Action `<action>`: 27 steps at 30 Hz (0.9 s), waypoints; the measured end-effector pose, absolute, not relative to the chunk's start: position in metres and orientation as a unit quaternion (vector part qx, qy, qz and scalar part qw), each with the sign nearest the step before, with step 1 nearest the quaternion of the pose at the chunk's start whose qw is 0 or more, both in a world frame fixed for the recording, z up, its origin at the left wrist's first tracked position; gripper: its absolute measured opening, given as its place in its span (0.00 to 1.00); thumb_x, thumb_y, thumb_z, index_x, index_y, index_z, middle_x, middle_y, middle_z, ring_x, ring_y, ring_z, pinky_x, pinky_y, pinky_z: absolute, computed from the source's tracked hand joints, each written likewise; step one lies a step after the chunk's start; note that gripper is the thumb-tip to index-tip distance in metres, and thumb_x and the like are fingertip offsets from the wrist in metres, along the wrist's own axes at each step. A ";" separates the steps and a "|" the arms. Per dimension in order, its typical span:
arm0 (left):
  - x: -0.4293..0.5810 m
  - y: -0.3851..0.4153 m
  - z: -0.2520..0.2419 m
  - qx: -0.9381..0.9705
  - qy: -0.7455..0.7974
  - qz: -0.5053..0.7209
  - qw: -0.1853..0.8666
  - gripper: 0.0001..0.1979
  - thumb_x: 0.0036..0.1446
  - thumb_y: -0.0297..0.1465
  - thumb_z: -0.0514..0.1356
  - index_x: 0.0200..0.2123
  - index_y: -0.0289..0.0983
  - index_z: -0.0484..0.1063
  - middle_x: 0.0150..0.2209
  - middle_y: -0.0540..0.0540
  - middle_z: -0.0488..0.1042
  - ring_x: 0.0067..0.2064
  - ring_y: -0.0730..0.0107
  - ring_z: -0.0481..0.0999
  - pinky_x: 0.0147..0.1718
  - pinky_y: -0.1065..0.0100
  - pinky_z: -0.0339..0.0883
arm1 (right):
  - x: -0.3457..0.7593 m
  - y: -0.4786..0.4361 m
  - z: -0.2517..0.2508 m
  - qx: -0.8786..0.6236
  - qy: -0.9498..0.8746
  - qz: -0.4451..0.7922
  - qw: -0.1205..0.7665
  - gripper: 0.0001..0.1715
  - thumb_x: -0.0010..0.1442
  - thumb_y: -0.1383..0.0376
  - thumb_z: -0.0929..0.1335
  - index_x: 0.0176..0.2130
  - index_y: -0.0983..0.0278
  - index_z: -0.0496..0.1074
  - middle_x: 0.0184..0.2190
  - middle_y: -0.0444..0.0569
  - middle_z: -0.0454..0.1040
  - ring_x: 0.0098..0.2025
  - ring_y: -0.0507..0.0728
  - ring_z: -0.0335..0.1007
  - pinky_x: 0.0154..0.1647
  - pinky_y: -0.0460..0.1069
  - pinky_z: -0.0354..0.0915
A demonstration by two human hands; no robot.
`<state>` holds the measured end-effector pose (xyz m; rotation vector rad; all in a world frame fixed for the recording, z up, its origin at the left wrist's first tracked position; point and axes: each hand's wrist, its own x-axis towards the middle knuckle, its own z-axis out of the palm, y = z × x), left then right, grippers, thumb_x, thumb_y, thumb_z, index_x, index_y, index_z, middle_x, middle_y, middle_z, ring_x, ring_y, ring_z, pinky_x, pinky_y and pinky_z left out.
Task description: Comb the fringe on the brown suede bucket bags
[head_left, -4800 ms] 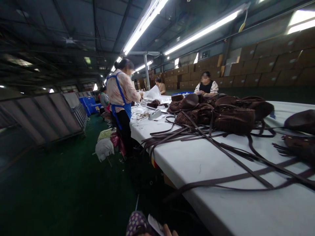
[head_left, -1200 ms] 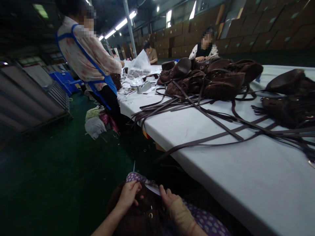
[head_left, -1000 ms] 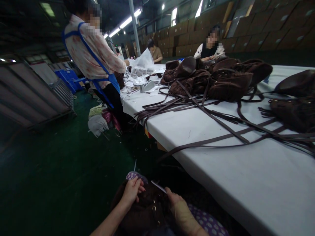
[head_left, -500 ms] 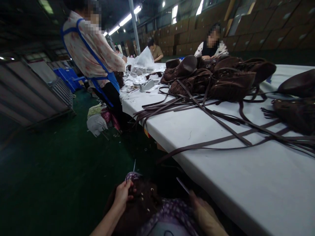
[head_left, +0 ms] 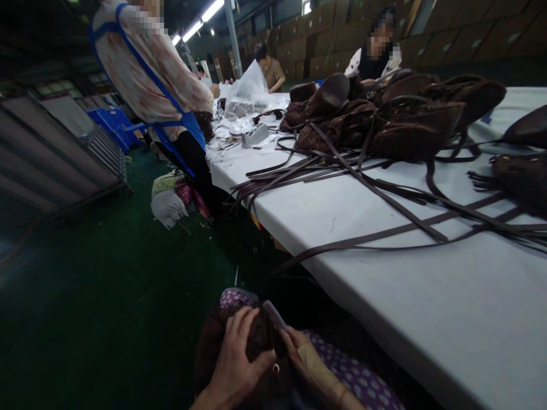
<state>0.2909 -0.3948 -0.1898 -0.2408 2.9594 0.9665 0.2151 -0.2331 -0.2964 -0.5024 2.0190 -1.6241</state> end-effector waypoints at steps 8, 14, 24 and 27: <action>0.297 -0.384 -0.179 0.053 0.940 0.181 0.285 0.26 0.51 0.29 0.57 0.55 0.43 0.64 0.46 0.42 0.72 0.48 0.52 0.69 0.49 0.51 0.61 | 0.199 -0.207 -0.305 -0.159 0.857 -0.459 0.173 0.23 0.65 0.61 0.54 0.47 0.66 0.70 0.30 0.51 0.74 0.31 0.57 0.72 0.37 0.50 0.66; 0.290 -0.399 -0.156 0.193 0.924 0.136 0.300 0.22 0.43 0.24 0.56 0.44 0.44 0.64 0.41 0.49 0.72 0.41 0.60 0.69 0.36 0.62 0.60 | 0.207 -0.202 -0.284 -0.378 0.850 -0.327 0.168 0.34 0.56 0.68 0.62 0.62 0.66 0.57 0.44 0.57 0.73 0.40 0.61 0.72 0.40 0.52 0.66; 0.302 -0.407 -0.148 0.212 0.917 0.105 0.323 0.15 0.50 0.24 0.55 0.41 0.43 0.67 0.36 0.48 0.75 0.35 0.62 0.69 0.27 0.63 0.50 | 0.224 -0.239 -0.298 -0.404 0.867 -0.127 0.262 0.31 0.55 0.79 0.59 0.58 0.69 0.64 0.38 0.58 0.78 0.35 0.59 0.77 0.33 0.48 0.68; 0.309 -0.410 -0.151 0.167 0.918 0.149 0.328 0.14 0.52 0.26 0.56 0.42 0.44 0.69 0.36 0.48 0.74 0.36 0.61 0.69 0.30 0.64 0.53 | 0.215 -0.246 -0.306 -0.359 0.893 -0.111 0.247 0.32 0.55 0.81 0.58 0.60 0.75 0.60 0.40 0.64 0.77 0.38 0.61 0.77 0.35 0.49 0.70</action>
